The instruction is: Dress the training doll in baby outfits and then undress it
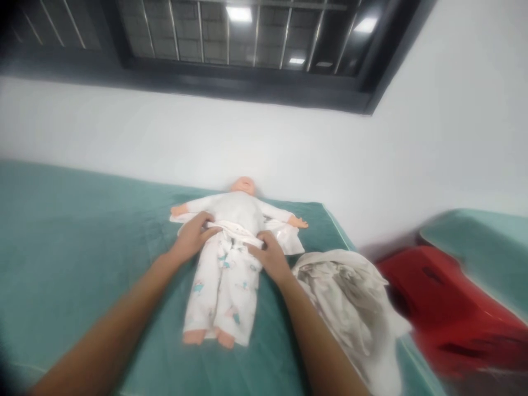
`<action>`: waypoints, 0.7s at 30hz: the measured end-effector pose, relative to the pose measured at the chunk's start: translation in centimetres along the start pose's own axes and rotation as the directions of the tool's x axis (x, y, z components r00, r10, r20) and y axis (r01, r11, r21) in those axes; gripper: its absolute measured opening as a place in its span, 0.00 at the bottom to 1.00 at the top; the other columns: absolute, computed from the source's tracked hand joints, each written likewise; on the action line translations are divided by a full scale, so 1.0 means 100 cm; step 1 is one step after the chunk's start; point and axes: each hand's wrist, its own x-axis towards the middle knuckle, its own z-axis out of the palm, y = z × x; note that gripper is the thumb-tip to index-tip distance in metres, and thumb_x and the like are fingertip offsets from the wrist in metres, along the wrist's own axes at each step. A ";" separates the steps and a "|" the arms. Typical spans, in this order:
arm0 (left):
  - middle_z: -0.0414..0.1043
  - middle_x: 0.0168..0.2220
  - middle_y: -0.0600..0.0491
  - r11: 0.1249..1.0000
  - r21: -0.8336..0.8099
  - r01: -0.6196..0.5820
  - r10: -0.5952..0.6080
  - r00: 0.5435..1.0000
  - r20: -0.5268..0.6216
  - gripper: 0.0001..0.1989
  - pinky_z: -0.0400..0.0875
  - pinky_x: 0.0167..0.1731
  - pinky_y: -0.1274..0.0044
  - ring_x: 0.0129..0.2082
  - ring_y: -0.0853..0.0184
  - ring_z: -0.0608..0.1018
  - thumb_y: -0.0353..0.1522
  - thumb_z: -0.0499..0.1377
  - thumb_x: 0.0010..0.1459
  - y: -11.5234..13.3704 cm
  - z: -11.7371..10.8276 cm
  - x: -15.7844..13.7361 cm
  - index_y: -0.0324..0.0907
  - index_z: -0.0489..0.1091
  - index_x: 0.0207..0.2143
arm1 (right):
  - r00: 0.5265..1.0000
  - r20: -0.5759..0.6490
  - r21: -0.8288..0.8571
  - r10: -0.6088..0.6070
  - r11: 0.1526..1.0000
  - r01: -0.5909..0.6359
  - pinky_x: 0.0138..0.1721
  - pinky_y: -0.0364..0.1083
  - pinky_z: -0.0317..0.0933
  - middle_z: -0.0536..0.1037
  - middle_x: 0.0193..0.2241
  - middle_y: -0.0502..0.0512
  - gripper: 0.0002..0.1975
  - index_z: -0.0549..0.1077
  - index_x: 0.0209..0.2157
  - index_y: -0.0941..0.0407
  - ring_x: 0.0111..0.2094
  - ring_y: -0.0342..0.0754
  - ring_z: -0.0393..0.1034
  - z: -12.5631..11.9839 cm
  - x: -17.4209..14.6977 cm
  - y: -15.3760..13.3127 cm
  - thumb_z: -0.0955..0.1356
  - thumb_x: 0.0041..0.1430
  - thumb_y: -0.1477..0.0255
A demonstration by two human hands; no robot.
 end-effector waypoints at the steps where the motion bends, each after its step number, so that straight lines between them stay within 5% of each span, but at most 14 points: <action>1: 0.72 0.40 0.51 0.998 0.058 0.008 -0.007 1.000 -0.004 0.15 0.65 0.40 0.72 0.40 0.62 0.73 0.46 0.56 0.62 0.001 0.001 0.001 0.43 0.66 0.41 | 1.000 0.000 -0.006 -0.006 1.000 0.006 0.41 0.47 0.57 0.68 0.34 0.50 0.15 0.67 0.29 0.54 0.35 0.48 0.62 0.000 0.002 0.001 0.71 0.51 0.58; 5: 0.72 0.37 0.48 0.955 0.295 0.041 -0.034 0.999 -0.030 0.19 0.64 0.40 0.70 0.39 0.58 0.74 0.48 0.50 0.65 0.007 0.003 -0.015 0.42 0.68 0.39 | 0.999 -0.021 -0.018 -0.027 0.999 0.026 0.47 0.50 0.57 0.70 0.36 0.53 0.11 0.69 0.25 0.54 0.40 0.51 0.66 0.002 0.004 0.007 0.71 0.48 0.63; 8: 0.73 0.34 0.49 0.952 0.299 0.066 -0.045 0.996 -0.078 0.19 0.64 0.39 0.72 0.37 0.60 0.74 0.48 0.50 0.64 0.017 0.001 -0.045 0.42 0.69 0.37 | 0.997 -0.063 -0.023 -0.047 0.999 0.046 0.49 0.51 0.57 0.70 0.37 0.54 0.08 0.70 0.26 0.54 0.42 0.52 0.66 0.004 0.003 0.011 0.70 0.47 0.65; 14: 0.73 0.33 0.55 0.976 0.020 0.217 -0.213 0.971 -0.107 0.17 0.64 0.35 0.74 0.34 0.64 0.74 0.48 0.55 0.61 0.036 -0.003 -0.097 0.45 0.68 0.36 | 0.982 -0.109 -0.023 -0.152 0.988 0.150 0.48 0.51 0.57 0.69 0.36 0.54 0.07 0.67 0.21 0.54 0.42 0.52 0.65 0.006 0.002 0.011 0.70 0.45 0.70; 17: 0.73 0.38 0.55 0.934 -0.161 0.319 -0.324 0.946 -0.005 0.19 0.65 0.35 0.74 0.35 0.64 0.74 0.48 0.59 0.57 0.039 -0.003 -0.098 0.46 0.67 0.44 | 0.972 -0.112 -0.034 -0.205 0.979 0.202 0.47 0.50 0.57 0.70 0.33 0.53 0.07 0.66 0.20 0.54 0.41 0.52 0.65 0.006 -0.002 0.005 0.69 0.46 0.71; 21: 0.72 0.43 0.53 0.912 -0.270 0.310 -0.315 0.949 0.024 0.21 0.66 0.39 0.73 0.40 0.63 0.74 0.46 0.62 0.54 0.036 -0.002 -0.090 0.46 0.66 0.46 | 0.990 -0.051 -0.022 -0.135 0.991 0.134 0.35 0.45 0.57 0.68 0.25 0.49 0.07 0.66 0.23 0.55 0.31 0.47 0.63 0.005 -0.021 -0.004 0.68 0.50 0.71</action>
